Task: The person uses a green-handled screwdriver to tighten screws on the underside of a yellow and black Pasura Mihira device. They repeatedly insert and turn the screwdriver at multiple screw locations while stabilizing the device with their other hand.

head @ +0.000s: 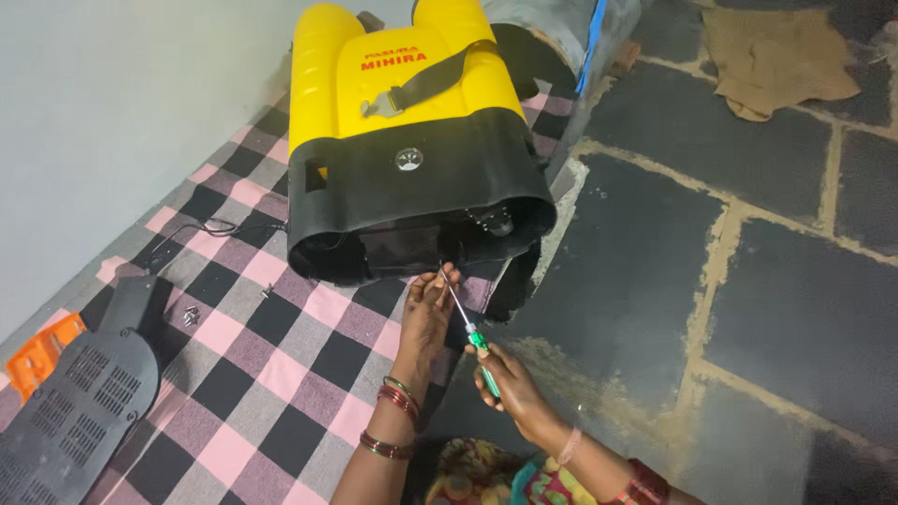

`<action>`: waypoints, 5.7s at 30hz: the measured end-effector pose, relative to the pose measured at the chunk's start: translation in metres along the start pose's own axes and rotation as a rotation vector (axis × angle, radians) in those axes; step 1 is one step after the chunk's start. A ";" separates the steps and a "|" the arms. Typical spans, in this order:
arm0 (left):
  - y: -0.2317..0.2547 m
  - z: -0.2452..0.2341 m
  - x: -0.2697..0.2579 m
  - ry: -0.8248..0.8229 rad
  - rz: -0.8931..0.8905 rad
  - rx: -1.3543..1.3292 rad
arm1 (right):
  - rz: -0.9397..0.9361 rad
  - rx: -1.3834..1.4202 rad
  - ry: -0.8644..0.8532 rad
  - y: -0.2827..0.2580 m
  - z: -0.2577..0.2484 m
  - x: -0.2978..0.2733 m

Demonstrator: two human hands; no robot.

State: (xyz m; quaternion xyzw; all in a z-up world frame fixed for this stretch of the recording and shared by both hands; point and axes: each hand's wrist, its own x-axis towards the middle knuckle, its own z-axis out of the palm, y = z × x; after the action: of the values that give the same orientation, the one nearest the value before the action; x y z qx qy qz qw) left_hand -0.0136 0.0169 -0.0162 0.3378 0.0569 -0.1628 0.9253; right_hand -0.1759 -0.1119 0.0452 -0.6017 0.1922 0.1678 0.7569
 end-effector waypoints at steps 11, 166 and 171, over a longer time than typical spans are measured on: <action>0.011 0.012 -0.014 -0.038 -0.020 0.029 | 0.031 -0.015 0.024 -0.017 0.005 -0.009; 0.011 0.025 -0.022 0.047 0.158 0.173 | -0.152 0.166 0.172 0.019 0.045 0.043; 0.006 0.020 -0.019 0.023 0.184 0.144 | -0.265 0.048 0.268 0.035 0.048 0.057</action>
State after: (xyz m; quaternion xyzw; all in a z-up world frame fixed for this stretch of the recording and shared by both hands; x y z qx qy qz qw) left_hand -0.0292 0.0133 0.0062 0.4089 0.0242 -0.0768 0.9090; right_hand -0.1393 -0.0561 -0.0022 -0.6206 0.2140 -0.0197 0.7542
